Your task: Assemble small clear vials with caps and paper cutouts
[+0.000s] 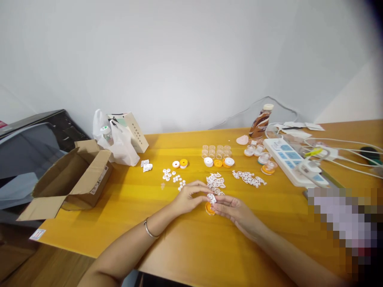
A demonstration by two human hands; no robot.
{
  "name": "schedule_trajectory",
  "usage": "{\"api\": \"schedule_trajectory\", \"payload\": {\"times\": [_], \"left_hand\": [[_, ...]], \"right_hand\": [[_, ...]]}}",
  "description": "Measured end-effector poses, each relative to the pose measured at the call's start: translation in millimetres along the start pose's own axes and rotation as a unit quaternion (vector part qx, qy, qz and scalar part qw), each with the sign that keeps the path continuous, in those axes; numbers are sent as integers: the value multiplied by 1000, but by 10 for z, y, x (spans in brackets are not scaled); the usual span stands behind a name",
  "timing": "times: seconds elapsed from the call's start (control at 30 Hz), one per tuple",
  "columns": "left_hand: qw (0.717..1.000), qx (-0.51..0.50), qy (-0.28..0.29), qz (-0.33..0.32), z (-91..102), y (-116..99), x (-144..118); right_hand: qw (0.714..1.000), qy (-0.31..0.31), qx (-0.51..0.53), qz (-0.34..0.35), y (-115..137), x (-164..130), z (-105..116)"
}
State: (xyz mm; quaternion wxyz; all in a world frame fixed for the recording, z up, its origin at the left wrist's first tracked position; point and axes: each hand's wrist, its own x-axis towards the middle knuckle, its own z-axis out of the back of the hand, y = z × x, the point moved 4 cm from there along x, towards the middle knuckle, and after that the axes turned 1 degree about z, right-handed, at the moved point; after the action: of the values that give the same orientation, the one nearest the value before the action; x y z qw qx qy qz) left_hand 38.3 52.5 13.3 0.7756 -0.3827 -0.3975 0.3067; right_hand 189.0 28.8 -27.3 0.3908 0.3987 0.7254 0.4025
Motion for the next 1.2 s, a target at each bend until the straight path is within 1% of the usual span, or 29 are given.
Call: {"api": "schedule_trajectory", "payload": {"times": [0.2,0.33,0.47,0.6,0.7,0.8,0.87,1.03,1.2], "left_hand": [[999,16,35,33,2,22,3],[998,30,31,55,-19,29,-10],[997,34,27,59,-40,-12,-23],[998,53,29,37,-53,-53,-30],[997,72,18,21,-56,-53,-40],[997,74,9,8,-53,-48,-46],[998,64,15,-10,-46,-65,-42],[998,54,17,-32,9,-123,-19],[994,75,26,-74,40,-160,-22]], "right_hand": [[1000,13,-22,-7,-23,14,22],[999,24,-43,10,-6,23,24],[996,27,-79,35,18,39,31],[993,18,-101,53,15,63,55],[992,3,-107,68,12,69,78],[989,2,-122,80,24,56,85],[988,13,-127,86,43,41,75],[986,75,-125,83,86,1,5],[985,80,-129,77,88,-9,-3]]}}
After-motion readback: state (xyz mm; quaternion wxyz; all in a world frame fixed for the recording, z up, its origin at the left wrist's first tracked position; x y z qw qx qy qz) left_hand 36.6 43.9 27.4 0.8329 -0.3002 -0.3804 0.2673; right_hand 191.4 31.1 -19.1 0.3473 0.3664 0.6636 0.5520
